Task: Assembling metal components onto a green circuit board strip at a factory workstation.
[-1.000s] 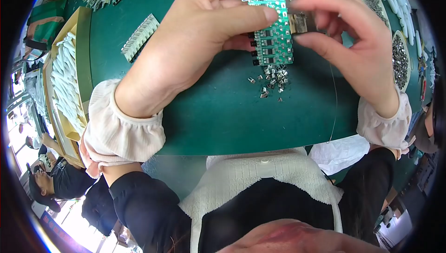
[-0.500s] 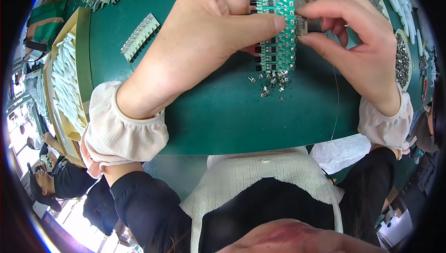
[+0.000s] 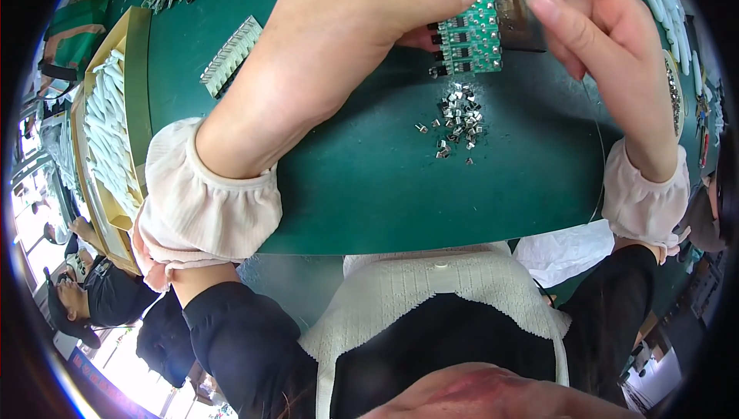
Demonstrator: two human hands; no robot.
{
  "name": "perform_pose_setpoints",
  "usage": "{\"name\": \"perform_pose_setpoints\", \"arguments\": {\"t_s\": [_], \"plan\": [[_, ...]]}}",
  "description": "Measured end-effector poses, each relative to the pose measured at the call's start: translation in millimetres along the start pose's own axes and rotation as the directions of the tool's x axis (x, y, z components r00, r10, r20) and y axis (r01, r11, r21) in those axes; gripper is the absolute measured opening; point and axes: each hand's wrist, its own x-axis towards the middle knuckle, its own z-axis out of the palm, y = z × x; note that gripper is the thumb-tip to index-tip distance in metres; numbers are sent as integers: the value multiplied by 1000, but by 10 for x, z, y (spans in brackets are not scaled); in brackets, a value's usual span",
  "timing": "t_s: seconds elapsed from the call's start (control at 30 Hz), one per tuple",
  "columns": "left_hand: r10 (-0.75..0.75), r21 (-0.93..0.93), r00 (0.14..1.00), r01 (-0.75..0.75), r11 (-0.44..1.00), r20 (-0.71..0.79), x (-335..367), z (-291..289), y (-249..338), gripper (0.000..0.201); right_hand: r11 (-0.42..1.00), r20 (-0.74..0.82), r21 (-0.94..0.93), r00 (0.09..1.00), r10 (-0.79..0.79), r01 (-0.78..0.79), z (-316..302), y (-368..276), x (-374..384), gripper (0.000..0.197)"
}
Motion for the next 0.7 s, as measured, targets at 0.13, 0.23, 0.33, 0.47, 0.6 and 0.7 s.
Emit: {"name": "perform_pose_setpoints", "arguments": {"t_s": [0.13,0.23,0.33,0.47,0.6,0.7], "plan": [[-320,-54,891,320,946,-323,-46,152,196,33,997,5,48,998,56,-56,-18,-51,24,11],[-291,-49,897,292,955,-333,-31,173,198,32,993,8,72,996,90,-91,11,-55,22,10],[-273,-39,913,274,961,-302,-21,165,206,32,998,-57,42,997,44,-41,119,-20,-25,11],[278,-70,940,-270,960,195,39,-212,-181,32,1000,-83,-14,996,20,-21,116,-59,0,11],[7,-32,999,-9,999,-47,25,59,60,31,997,-72,-72,997,29,-34,88,-13,-15,11],[-15,-33,996,13,999,-83,61,-3,0,31,997,-75,-65,997,23,-28,116,-39,-6,11]]}}
